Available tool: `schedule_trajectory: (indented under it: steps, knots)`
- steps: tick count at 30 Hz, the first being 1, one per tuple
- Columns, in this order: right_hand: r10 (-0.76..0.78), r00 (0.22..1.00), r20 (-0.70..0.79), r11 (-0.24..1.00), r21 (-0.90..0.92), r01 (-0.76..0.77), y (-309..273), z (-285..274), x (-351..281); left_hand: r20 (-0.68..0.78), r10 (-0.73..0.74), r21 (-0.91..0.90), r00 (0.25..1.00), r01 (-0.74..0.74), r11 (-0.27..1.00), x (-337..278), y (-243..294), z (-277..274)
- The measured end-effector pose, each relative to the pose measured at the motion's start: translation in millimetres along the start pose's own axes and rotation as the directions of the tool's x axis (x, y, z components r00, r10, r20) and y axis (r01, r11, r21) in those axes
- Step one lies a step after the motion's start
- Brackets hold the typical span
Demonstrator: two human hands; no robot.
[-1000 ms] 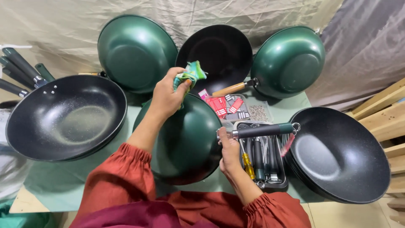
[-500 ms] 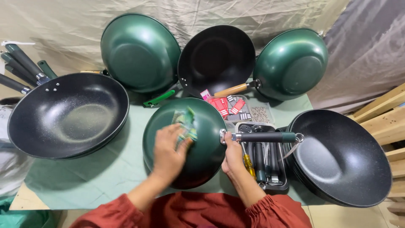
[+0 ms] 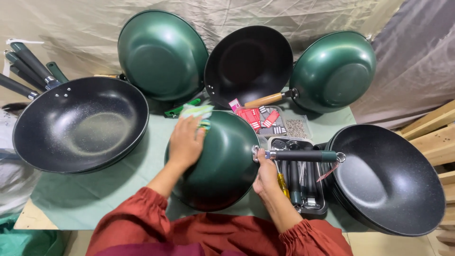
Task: The person removes red tags from several woks, wipes the interior of a black wok with a green cloth, and then uses a screwdriver to attach a handle to a green wok.
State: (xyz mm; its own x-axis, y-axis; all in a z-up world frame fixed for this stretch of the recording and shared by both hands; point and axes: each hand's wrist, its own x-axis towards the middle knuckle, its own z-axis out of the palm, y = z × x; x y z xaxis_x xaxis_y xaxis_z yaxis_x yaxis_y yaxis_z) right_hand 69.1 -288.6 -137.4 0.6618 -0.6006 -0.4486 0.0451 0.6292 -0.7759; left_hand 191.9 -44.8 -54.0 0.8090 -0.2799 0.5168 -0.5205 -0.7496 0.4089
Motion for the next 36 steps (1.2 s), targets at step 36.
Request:
schedule_trajectory:
  steps: [36]
  knots:
    - [-0.028, 0.999, -0.030, 0.999, 0.042, 0.029, -10, 11, -3, -0.052, 0.338, 0.037, 0.940, -0.336, 0.941, -26, 115, -26]
